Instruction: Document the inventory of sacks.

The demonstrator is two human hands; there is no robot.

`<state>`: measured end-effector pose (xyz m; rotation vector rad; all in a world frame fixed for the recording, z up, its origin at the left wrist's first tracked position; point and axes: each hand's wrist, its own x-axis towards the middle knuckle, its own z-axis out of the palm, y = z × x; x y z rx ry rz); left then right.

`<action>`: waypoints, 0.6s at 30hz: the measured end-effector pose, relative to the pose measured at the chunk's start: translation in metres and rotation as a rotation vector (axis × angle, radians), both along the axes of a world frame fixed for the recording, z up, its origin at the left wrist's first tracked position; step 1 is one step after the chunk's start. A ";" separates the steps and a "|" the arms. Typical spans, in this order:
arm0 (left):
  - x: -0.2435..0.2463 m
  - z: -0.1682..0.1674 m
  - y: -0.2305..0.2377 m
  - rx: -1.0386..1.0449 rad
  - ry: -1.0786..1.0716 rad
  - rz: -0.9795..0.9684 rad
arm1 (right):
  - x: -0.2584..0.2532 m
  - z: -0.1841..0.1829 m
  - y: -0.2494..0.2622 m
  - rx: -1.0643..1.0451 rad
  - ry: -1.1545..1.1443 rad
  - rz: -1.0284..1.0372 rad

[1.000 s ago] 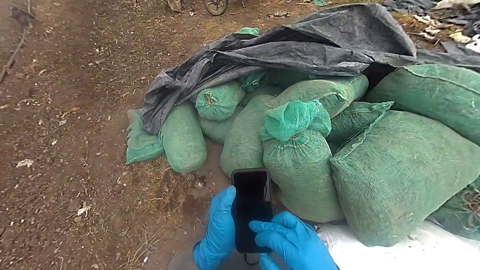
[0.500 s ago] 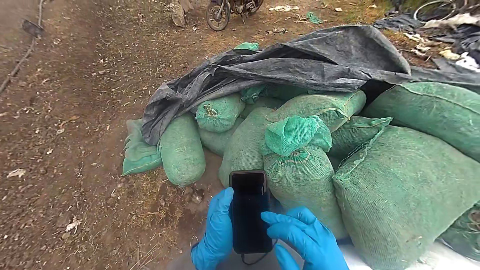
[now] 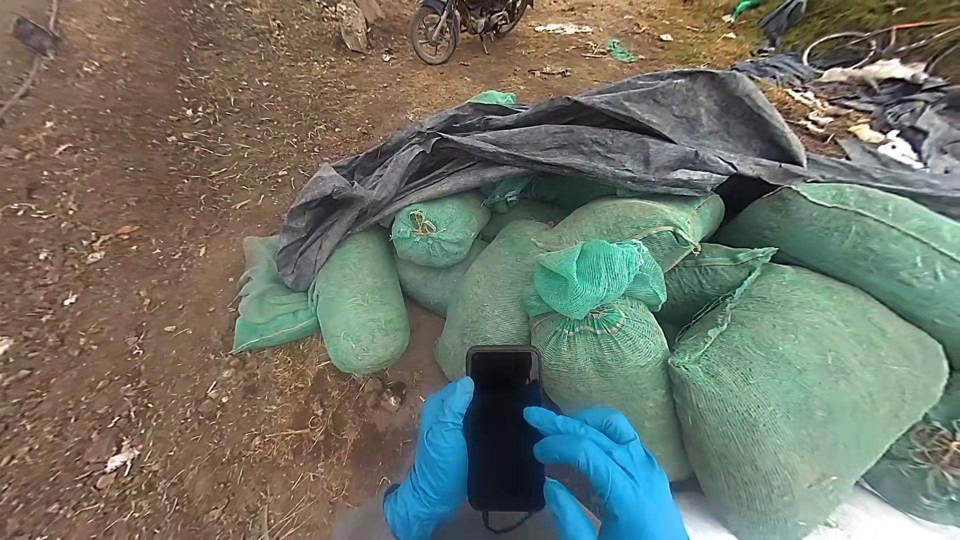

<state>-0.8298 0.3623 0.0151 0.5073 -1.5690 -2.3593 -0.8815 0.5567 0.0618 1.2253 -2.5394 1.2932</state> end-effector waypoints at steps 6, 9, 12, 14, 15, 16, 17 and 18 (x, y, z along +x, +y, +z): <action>0.008 -0.014 -0.016 0.001 0.005 -0.018 | 0.014 -0.008 0.001 -0.039 -0.089 -0.026; 0.010 -0.021 -0.023 -0.068 0.038 -0.036 | 0.019 -0.007 -0.002 -0.046 -0.088 -0.022; 0.010 -0.023 -0.026 -0.085 0.058 -0.060 | 0.024 -0.005 -0.006 -0.048 -0.089 -0.017; 0.010 -0.020 -0.027 -0.056 0.047 -0.072 | 0.026 -0.005 -0.008 -0.042 -0.095 -0.018; 0.010 -0.019 -0.027 -0.047 0.041 -0.075 | 0.027 -0.005 -0.009 -0.038 -0.096 -0.020; 0.009 -0.018 -0.027 -0.041 0.037 -0.076 | 0.028 -0.004 -0.009 -0.038 -0.099 -0.021; 0.009 -0.017 -0.027 -0.039 0.028 -0.070 | 0.029 -0.004 -0.010 -0.038 -0.101 -0.024; 0.008 -0.016 -0.027 -0.033 0.017 -0.067 | 0.029 -0.005 -0.010 -0.039 -0.102 -0.026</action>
